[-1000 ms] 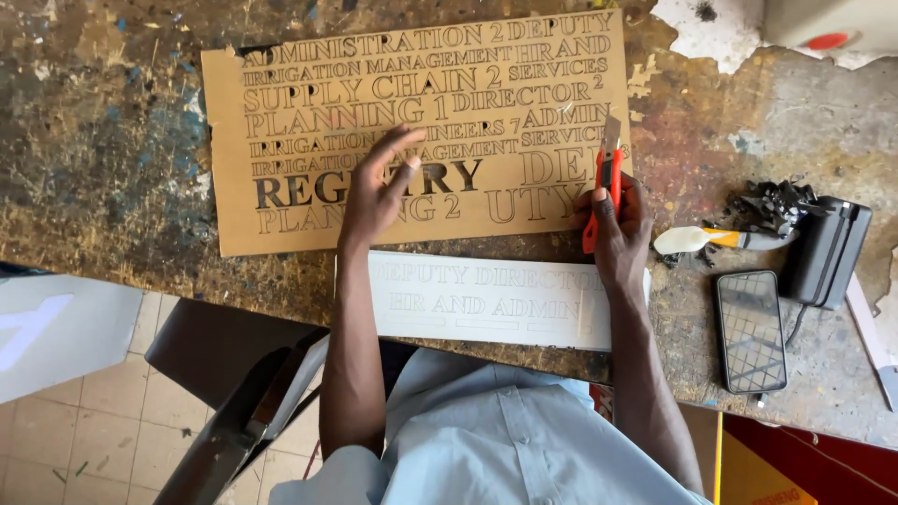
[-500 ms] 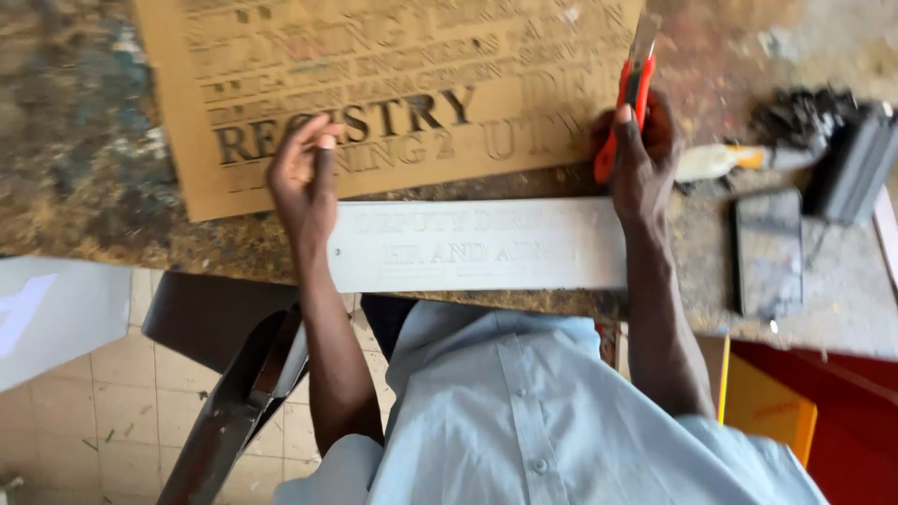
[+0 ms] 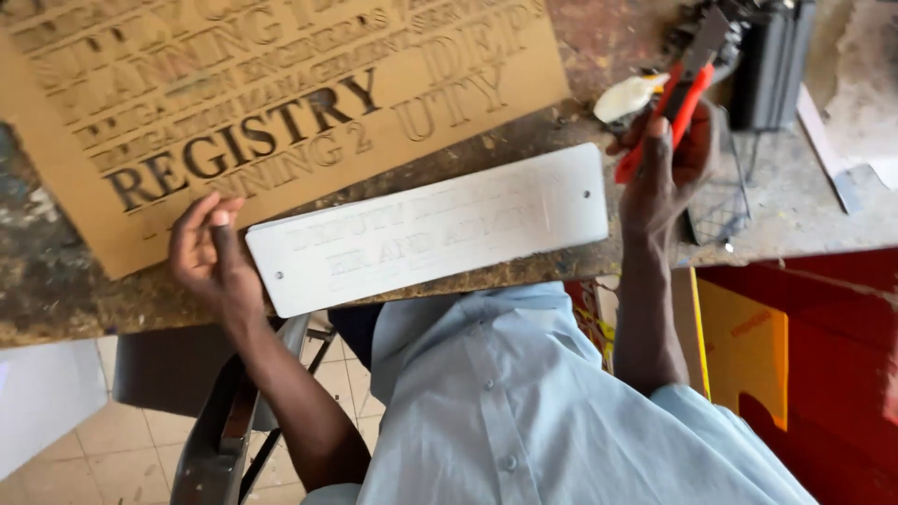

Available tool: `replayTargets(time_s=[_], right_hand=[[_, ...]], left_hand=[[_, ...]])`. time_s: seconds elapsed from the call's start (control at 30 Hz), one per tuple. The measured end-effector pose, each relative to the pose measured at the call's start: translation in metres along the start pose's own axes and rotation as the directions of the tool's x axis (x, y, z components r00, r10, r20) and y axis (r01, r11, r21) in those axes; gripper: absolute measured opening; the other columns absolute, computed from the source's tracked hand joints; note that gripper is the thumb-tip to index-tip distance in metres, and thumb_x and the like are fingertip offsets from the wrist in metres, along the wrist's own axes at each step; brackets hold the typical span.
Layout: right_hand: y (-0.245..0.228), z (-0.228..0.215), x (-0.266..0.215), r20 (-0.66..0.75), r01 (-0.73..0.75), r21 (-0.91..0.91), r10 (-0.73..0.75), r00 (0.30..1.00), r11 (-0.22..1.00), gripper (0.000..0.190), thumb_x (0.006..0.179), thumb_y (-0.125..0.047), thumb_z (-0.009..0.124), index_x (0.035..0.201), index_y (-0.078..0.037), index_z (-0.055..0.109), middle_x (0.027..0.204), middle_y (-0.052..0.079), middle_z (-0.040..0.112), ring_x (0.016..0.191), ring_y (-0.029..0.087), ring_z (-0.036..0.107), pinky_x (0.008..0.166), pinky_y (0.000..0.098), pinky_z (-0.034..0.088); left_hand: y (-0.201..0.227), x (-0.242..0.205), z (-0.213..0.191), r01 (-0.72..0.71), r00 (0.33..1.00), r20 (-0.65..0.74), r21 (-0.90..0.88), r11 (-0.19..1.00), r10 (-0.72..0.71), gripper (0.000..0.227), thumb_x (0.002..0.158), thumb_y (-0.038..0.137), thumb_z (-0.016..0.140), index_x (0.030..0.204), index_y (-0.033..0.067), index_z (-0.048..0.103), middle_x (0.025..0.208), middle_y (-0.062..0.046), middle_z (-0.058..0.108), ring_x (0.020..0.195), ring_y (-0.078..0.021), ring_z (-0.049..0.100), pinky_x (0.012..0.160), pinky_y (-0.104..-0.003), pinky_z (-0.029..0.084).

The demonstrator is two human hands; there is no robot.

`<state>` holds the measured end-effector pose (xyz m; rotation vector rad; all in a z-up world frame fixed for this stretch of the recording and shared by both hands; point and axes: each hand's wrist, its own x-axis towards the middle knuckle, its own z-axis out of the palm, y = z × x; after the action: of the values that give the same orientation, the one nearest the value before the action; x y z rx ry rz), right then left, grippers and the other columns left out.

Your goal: Using a utility knife to remove excess vinyl from a stencil on a sign board.

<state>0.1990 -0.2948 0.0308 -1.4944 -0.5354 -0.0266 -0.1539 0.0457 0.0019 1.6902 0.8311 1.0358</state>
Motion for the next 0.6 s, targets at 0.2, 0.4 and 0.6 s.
replayTargets(time_s=[0.2, 0.4, 0.6], right_hand=[[0.021, 0.012, -0.016, -0.051, -0.032, -0.057, 0.029, 0.998, 0.998, 0.028, 0.119, -0.016, 0.066, 0.136, 0.007, 0.063, 0.091, 0.020, 0.062, 0.064, 0.026, 0.061, 0.059, 0.0412, 0.060], [0.033, 0.023, -0.017, 0.072, -0.031, -0.043, 0.034, 0.997, 0.999, 0.041, 0.127, -0.036, 0.073, 0.135, 0.001, 0.058, 0.091, 0.024, 0.064, 0.070, 0.030, 0.063, 0.067, 0.0420, 0.057], [0.013, 0.046, -0.013, 0.150, -0.058, -0.114, 0.075, 0.986, 0.992, 0.044, 0.129, -0.038, 0.072, 0.126, 0.003, 0.057, 0.092, 0.023, 0.068, 0.070, 0.030, 0.065, 0.067, 0.0396, 0.055]], left_hand=[[-0.021, 0.002, -0.001, 0.029, 0.999, -0.041, -0.041, 0.999, -0.030, 0.023, 0.118, 0.019, 0.071, 0.132, 0.0013, 0.075, 0.117, -0.020, 0.083, 0.109, -0.0260, 0.081, 0.103, -0.036, 0.064], [-0.013, 0.002, -0.003, 0.031, 0.999, -0.021, -0.081, 0.996, -0.032, 0.020, 0.117, 0.013, 0.068, 0.134, 0.0044, 0.075, 0.121, -0.016, 0.083, 0.114, -0.0271, 0.083, 0.108, -0.041, 0.069], [-0.002, -0.001, 0.005, -0.010, 0.997, -0.079, 0.021, 1.000, 0.012, 0.021, 0.120, 0.018, 0.063, 0.132, 0.0063, 0.075, 0.118, -0.014, 0.083, 0.114, -0.0268, 0.082, 0.104, -0.039, 0.071]])
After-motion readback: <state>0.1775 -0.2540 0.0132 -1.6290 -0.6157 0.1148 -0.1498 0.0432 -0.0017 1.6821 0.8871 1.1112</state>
